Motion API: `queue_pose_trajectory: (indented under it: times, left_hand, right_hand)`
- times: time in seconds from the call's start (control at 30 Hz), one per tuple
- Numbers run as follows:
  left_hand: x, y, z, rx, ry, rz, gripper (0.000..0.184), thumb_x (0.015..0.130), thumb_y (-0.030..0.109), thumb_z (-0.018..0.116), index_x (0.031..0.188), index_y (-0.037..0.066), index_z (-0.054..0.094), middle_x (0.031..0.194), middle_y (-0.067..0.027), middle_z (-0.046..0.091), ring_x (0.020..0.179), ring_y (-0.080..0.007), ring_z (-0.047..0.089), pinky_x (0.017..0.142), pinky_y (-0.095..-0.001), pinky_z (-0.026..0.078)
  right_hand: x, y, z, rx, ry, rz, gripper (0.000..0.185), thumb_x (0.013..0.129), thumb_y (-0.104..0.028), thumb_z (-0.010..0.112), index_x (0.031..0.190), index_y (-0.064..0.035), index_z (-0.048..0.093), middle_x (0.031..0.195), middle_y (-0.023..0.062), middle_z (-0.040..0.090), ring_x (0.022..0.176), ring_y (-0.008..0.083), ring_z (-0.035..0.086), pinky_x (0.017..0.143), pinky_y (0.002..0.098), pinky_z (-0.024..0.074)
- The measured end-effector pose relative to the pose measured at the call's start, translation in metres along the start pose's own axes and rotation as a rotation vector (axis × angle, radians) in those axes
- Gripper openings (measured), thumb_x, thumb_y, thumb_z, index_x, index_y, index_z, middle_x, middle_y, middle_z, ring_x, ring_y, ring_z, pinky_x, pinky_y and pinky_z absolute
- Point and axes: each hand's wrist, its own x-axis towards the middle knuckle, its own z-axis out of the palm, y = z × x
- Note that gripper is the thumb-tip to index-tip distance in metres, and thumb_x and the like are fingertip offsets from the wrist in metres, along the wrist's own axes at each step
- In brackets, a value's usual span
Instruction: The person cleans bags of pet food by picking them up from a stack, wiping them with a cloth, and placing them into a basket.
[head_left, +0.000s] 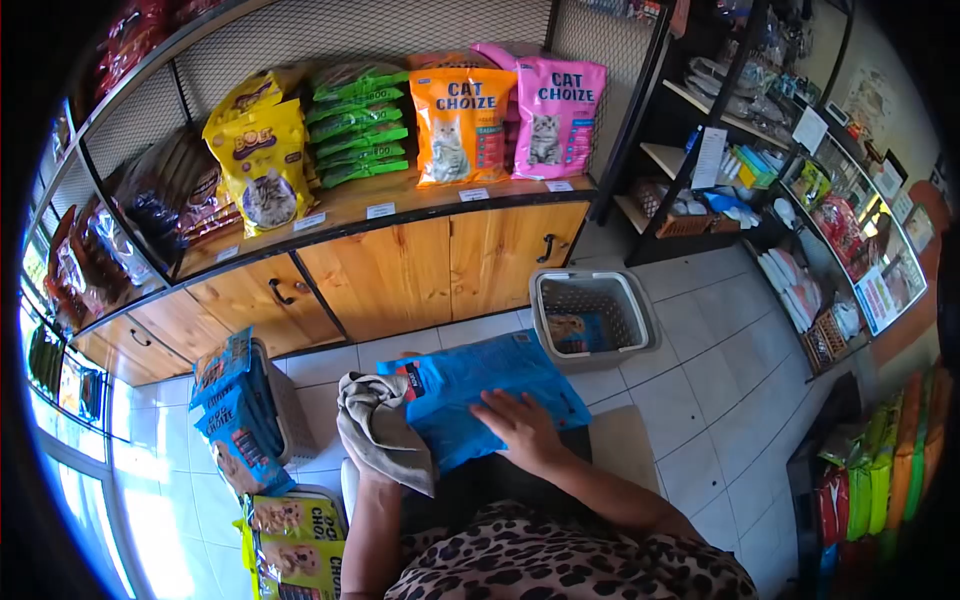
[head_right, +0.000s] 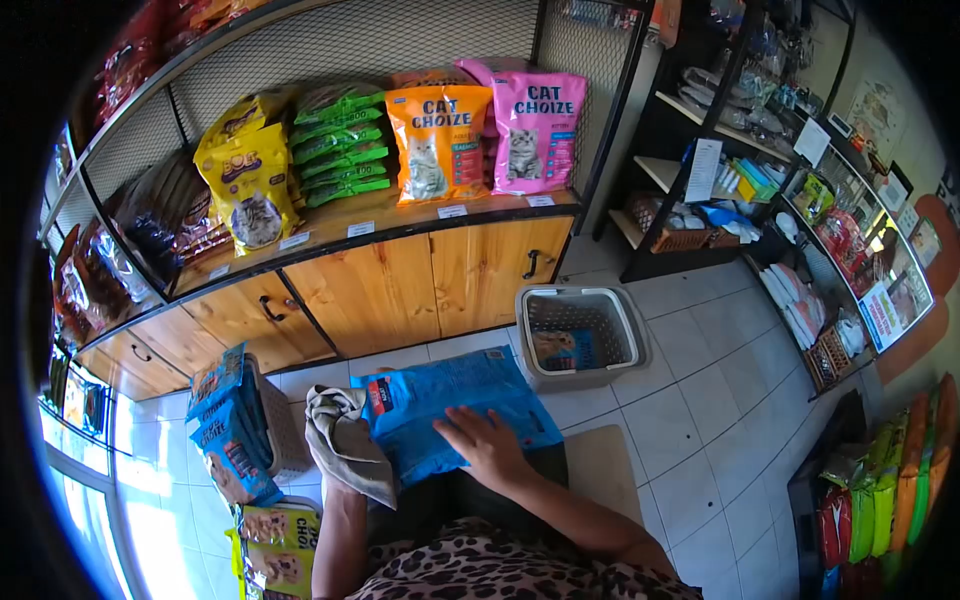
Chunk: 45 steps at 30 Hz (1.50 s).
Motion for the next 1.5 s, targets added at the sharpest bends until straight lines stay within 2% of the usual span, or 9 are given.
queue_pose_trajectory:
  times: [0.2,0.37,0.5,0.67,0.87,1.0,1.2,1.33,1.5]
  left_hand:
    - [-0.01,-0.025,0.012,0.112,0.26,-0.007,0.014,0.073,0.007,0.064,0.079,0.004,0.052,0.072,-0.0112,0.05,0.062,-0.0269,0.048,0.059,-0.0368,0.044]
    - [-0.01,-0.033,0.037,0.061,0.123,0.081,0.01,0.079,0.01,0.06,0.084,0.004,0.052,0.073,-0.0098,0.05,0.061,-0.025,0.047,0.06,-0.0347,0.043]
    - [0.004,0.005,0.055,0.98,0.029,0.196,0.005,0.082,0.009,0.056,0.081,0.005,0.052,0.073,-0.0099,0.051,0.061,-0.0238,0.048,0.061,-0.0335,0.044]
    - [0.03,0.082,0.032,0.552,-0.368,-0.059,0.013,0.078,0.005,0.059,0.09,-0.001,0.06,0.09,-0.0133,0.059,0.075,-0.027,0.058,0.067,-0.0296,0.048]
    - [0.028,0.007,0.06,0.01,-0.207,0.23,0.008,0.081,0.021,0.064,0.081,0.013,0.061,0.091,-0.0098,0.059,0.077,-0.0218,0.056,0.061,-0.0285,0.049]
    - [0.043,0.054,0.099,0.623,-0.095,-0.575,0.008,0.078,0.019,0.063,0.076,0.013,0.057,0.077,-0.0057,0.058,0.066,-0.0238,0.056,0.062,-0.0305,0.049]
    - [0.045,0.089,0.084,0.81,-0.196,-0.372,0.008,0.077,0.019,0.061,0.074,0.012,0.059,0.075,-0.006,0.06,0.062,-0.0201,0.057,0.057,-0.0292,0.048]
    - [0.039,0.057,0.056,-0.236,-0.313,0.064,0.012,0.078,0.022,0.062,0.076,0.01,0.062,0.077,-0.0075,0.063,0.062,-0.0195,0.06,0.058,-0.0277,0.049]
    - [0.031,0.043,0.049,-0.016,-0.312,0.436,0.018,0.081,0.024,0.062,0.081,0.006,0.065,0.08,-0.0081,0.065,0.068,-0.0194,0.063,0.063,-0.0293,0.051]
  right_hand:
    - [0.01,0.035,-0.051,0.27,0.323,0.214,0.041,0.077,-0.012,0.071,0.117,-0.0088,0.06,0.111,0.0099,0.066,0.095,0.0272,0.066,0.079,0.0356,0.0524]
    - [-0.004,0.105,-0.052,0.843,0.743,1.025,0.033,0.081,-0.014,0.068,0.112,-0.006,0.061,0.101,0.0114,0.067,0.083,0.023,0.068,0.071,0.0317,0.0545]
    - [-0.01,0.181,-0.045,1.239,0.969,1.347,0.037,0.085,-0.012,0.063,0.121,-0.0059,0.056,0.105,0.0164,0.066,0.089,0.0249,0.068,0.074,0.0302,0.0551]
    - [-0.022,0.31,0.019,1.494,1.04,1.355,0.037,0.086,-0.019,0.062,0.121,-0.0072,0.057,0.103,0.0147,0.066,0.087,0.0251,0.067,0.076,0.0362,0.0557]
    - [-0.031,0.422,0.112,1.865,1.079,1.32,0.042,0.087,-0.03,0.061,0.124,-0.0096,0.056,0.103,0.0135,0.066,0.087,0.0281,0.066,0.08,0.0467,0.0553]
    - [-0.077,0.415,0.143,1.547,0.846,1.701,0.047,0.083,-0.029,0.065,0.123,-0.007,0.055,0.103,0.0149,0.065,0.092,0.0284,0.064,0.087,0.0452,0.0532]
    - [-0.063,0.334,0.152,1.484,0.776,1.567,0.036,0.083,-0.019,0.062,0.117,-0.0094,0.056,0.094,0.0096,0.062,0.08,0.0218,0.062,0.069,0.0363,0.0499]
    - [-0.014,0.286,0.129,1.418,0.736,1.461,0.029,0.083,-0.011,0.059,0.112,-0.0114,0.057,0.086,0.0053,0.06,0.071,0.0166,0.06,0.054,0.0291,0.0472]
    - [0.062,0.098,0.037,1.977,0.309,0.937,0.041,0.091,-0.018,0.055,0.131,-0.0115,0.046,0.112,0.0078,0.056,0.092,0.0163,0.059,0.073,0.0317,0.053]
